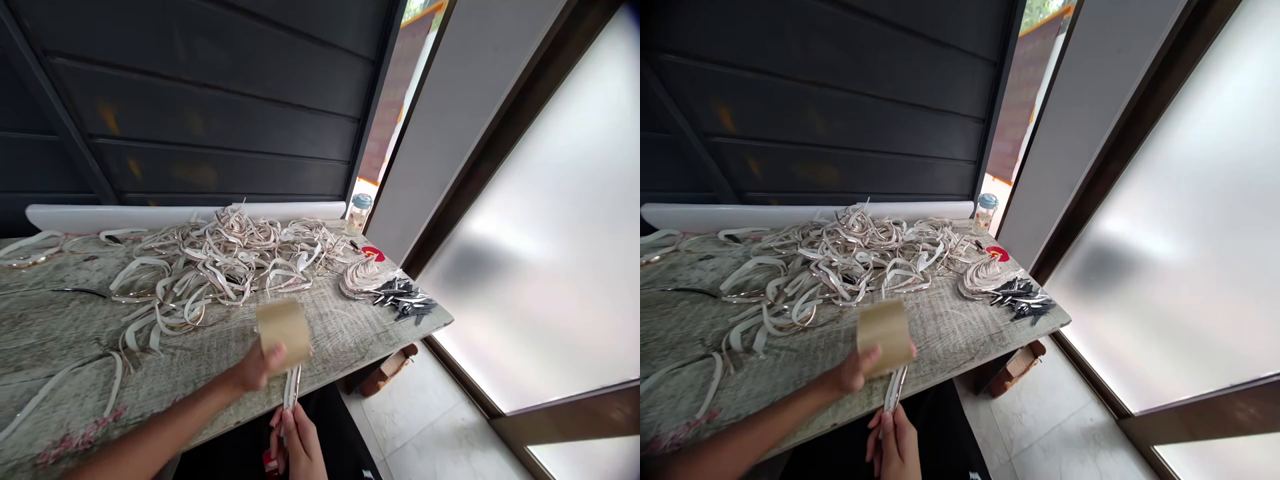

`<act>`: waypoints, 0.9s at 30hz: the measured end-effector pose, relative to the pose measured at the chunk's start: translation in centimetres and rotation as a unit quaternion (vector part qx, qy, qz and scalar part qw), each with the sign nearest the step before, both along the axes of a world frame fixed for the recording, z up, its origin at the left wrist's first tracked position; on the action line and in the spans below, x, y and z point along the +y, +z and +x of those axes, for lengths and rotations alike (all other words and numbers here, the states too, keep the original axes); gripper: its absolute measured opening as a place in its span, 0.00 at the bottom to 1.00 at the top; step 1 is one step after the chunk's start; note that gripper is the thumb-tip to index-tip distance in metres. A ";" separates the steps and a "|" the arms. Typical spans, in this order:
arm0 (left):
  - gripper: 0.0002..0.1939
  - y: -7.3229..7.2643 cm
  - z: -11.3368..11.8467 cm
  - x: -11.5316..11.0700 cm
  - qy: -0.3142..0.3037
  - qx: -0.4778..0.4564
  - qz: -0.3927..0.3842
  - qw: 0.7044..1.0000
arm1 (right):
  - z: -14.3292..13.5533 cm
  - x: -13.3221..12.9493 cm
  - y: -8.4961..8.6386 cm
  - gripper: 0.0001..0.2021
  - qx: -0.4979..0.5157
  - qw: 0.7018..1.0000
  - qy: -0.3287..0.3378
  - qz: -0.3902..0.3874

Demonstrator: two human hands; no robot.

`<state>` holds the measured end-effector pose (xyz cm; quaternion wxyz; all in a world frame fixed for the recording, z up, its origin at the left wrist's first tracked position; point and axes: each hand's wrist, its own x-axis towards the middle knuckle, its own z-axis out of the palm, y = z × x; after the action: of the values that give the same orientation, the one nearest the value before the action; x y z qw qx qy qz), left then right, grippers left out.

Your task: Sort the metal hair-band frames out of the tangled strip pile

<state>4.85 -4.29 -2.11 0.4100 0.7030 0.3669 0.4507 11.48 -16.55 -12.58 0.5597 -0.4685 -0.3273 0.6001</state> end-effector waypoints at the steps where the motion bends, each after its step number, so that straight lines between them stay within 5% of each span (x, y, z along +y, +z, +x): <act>1: 0.30 1.0 -0.3 0.8 0.029 -0.082 -0.041 0.995 | 0.3 0.2 0.3 0.29 -0.010 1.000 0.013 0.018; 5: 0.22 3.6 -2.4 4.1 0.137 -0.403 -0.183 0.886 | 3.6 1.1 2.0 0.29 -0.119 0.987 0.016 0.109; 8: 0.21 3.8 -3.4 5.2 0.169 -0.429 -0.226 0.858 | 9.4 3.5 5.1 0.25 -0.260 0.943 -0.029 0.208; 12: 0.21 2.9 -3.0 4.5 0.113 -0.400 -0.251 0.874 | 18.8 9.8 11.1 0.17 -0.523 0.812 -0.080 0.244; 15: 0.24 2.0 -2.6 3.7 0.074 -0.360 -0.258 0.894 | 23.7 14.5 13.6 0.20 -0.730 0.672 -0.040 0.118; 20: 0.25 1.2 -2.8 3.7 0.055 -0.346 -0.262 0.899 | 25.9 18.4 12.0 0.26 -0.780 0.622 -0.042 0.056; 24: 0.24 1.4 -3.0 3.9 0.059 -0.339 -0.258 0.903 | 25.0 19.0 9.9 0.29 -0.794 0.603 -0.077 0.027; 27: 0.24 1.5 -2.8 3.8 0.066 -0.325 -0.253 0.909 | 23.6 19.3 10.1 0.30 -0.802 0.586 -0.114 0.021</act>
<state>2.01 -0.46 -0.64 0.6401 0.3642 0.3605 0.5724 35.08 2.78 -2.49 0.1433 -0.7816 -0.5998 -0.0942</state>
